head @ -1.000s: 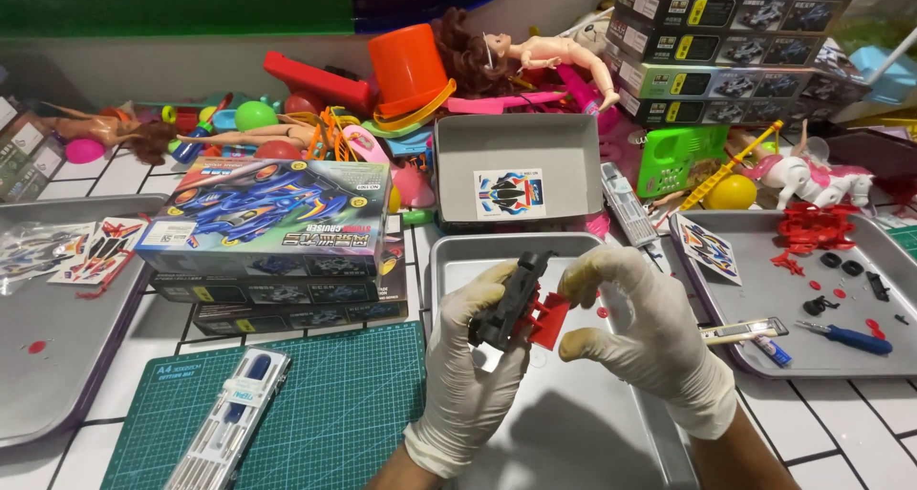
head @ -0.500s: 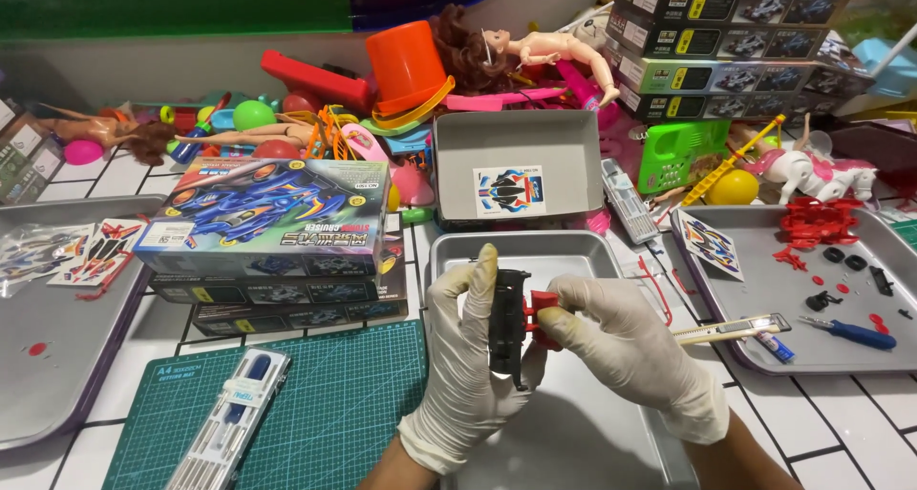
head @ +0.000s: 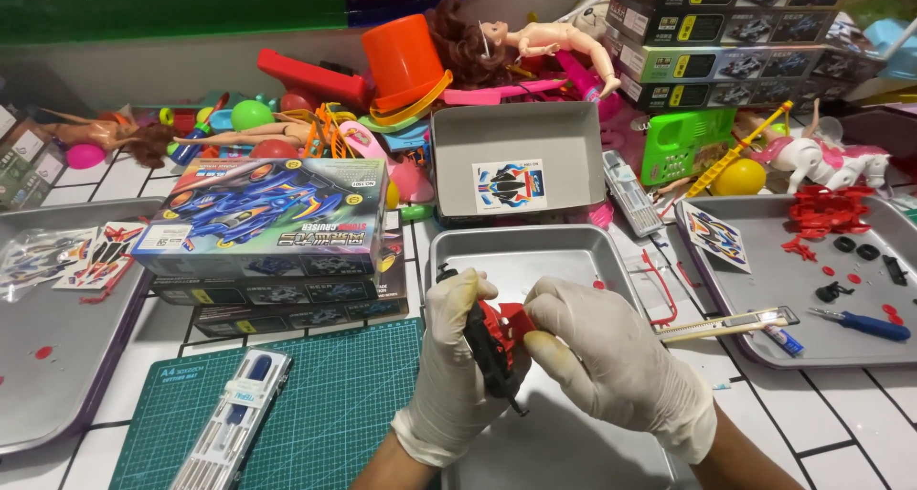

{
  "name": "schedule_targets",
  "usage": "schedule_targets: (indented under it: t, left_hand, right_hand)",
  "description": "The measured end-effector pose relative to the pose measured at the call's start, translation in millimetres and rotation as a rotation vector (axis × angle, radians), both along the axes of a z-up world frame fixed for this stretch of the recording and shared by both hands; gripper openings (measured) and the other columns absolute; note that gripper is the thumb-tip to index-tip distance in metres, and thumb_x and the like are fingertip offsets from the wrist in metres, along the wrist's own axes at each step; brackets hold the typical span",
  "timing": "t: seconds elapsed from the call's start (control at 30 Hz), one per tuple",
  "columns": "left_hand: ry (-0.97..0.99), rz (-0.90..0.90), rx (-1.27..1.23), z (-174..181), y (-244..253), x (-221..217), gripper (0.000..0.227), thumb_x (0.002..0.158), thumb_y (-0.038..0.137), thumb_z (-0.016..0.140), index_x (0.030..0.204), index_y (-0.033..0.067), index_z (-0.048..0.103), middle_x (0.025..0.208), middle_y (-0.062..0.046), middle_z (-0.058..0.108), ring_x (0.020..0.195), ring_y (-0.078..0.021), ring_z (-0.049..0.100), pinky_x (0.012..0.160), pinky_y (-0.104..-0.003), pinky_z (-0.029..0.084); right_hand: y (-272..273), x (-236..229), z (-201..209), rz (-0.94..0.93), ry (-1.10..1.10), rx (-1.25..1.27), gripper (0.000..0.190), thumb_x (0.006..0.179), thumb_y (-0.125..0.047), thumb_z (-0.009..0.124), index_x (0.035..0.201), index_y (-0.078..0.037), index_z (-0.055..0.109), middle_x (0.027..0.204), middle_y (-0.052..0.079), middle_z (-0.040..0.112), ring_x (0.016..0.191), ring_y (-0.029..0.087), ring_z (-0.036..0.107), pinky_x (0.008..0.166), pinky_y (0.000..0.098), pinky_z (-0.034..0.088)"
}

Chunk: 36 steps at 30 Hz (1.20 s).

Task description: The person assembles a red toy car by attaching black wheels and a black chassis to the red body. They then use a screwdriver to tighten screws on the assembled toy.

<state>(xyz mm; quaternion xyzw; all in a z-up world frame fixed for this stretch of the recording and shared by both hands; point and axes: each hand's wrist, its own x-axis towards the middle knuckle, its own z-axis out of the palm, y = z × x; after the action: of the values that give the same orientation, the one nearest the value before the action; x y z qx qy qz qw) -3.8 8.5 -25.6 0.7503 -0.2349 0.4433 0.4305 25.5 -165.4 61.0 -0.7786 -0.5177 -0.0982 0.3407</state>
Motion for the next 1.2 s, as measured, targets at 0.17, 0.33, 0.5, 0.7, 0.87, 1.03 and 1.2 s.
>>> schedule_targets:
  t: [0.17,0.33,0.5,0.7,0.87,1.03,1.2]
  left_hand:
    - [-0.069,0.016,0.059,-6,-3,1,0.078,0.097,0.008,0.074,0.154,0.0057,0.021,0.125,-0.022,0.047,0.116,-0.0339,0.057,0.102,-0.046,0.052]
    - [-0.081,0.086,0.056,-8,-6,3,0.076,0.096,0.004,0.071,0.153,0.0046,0.021,0.127,-0.023,0.047,0.113,-0.0323,0.057,0.104,-0.048,0.050]
    - [-0.061,0.018,0.016,-11,-6,5,0.071,0.101,0.010,0.066,0.154,0.0046,0.020,0.127,-0.023,0.046,0.114,-0.0335,0.056,0.104,-0.049,0.050]
    - [-0.022,-0.086,0.021,-7,-3,3,0.078,0.097,-0.001,0.067,0.157,0.0060,0.018,0.126,-0.025,0.047,0.119,-0.0356,0.056,0.103,-0.045,0.052]
    - [0.010,-0.116,0.052,-4,-1,3,0.068,0.097,0.004,0.065,0.150,0.0015,0.023,0.126,-0.023,0.047,0.118,-0.0363,0.056,0.106,-0.047,0.051]
    - [0.012,-0.114,0.055,-3,-1,2,0.064,0.099,0.009,0.064,0.149,0.0001,0.024,0.126,-0.023,0.046,0.117,-0.0367,0.055,0.106,-0.047,0.051]
    - [-0.024,-0.055,0.058,-9,-1,4,0.076,0.099,0.004,0.065,0.157,0.0005,0.017,0.130,-0.024,0.048,0.120,-0.0367,0.054,0.108,-0.049,0.051]
  right_hand:
    - [-1,1,-15,-0.056,-0.128,-0.070,0.022,0.103,-0.016,0.042,0.083,-0.008,0.046,0.075,0.009,0.047,0.061,0.031,0.044,0.058,0.0433,0.038]
    - [4,-1,-24,-0.157,-0.224,-0.071,0.017,0.101,-0.012,0.045,0.085,-0.008,0.047,0.074,0.009,0.049,0.059,0.032,0.047,0.054,0.0443,0.038]
    - [5,1,-25,-0.136,-0.229,-0.067,0.018,0.102,-0.012,0.046,0.084,-0.007,0.047,0.072,0.009,0.047,0.057,0.030,0.046,0.052,0.0442,0.037]
    - [0,5,-21,-0.084,-0.203,-0.080,0.023,0.103,-0.016,0.042,0.082,-0.009,0.046,0.071,0.007,0.046,0.056,0.029,0.043,0.053,0.0425,0.037]
    - [-5,11,-27,-0.050,-0.236,-0.145,0.021,0.103,-0.017,0.043,0.085,-0.006,0.045,0.073,0.009,0.046,0.059,0.032,0.043,0.054,0.0447,0.037]
    - [-5,11,-24,0.003,-0.223,-0.148,0.021,0.104,-0.015,0.042,0.086,-0.005,0.045,0.076,0.010,0.046,0.062,0.032,0.043,0.054,0.0454,0.037]
    - [-3,8,-11,-0.047,-0.102,-0.098,0.023,0.104,-0.020,0.041,0.084,-0.009,0.047,0.073,0.007,0.049,0.060,0.030,0.045,0.058,0.0415,0.040]
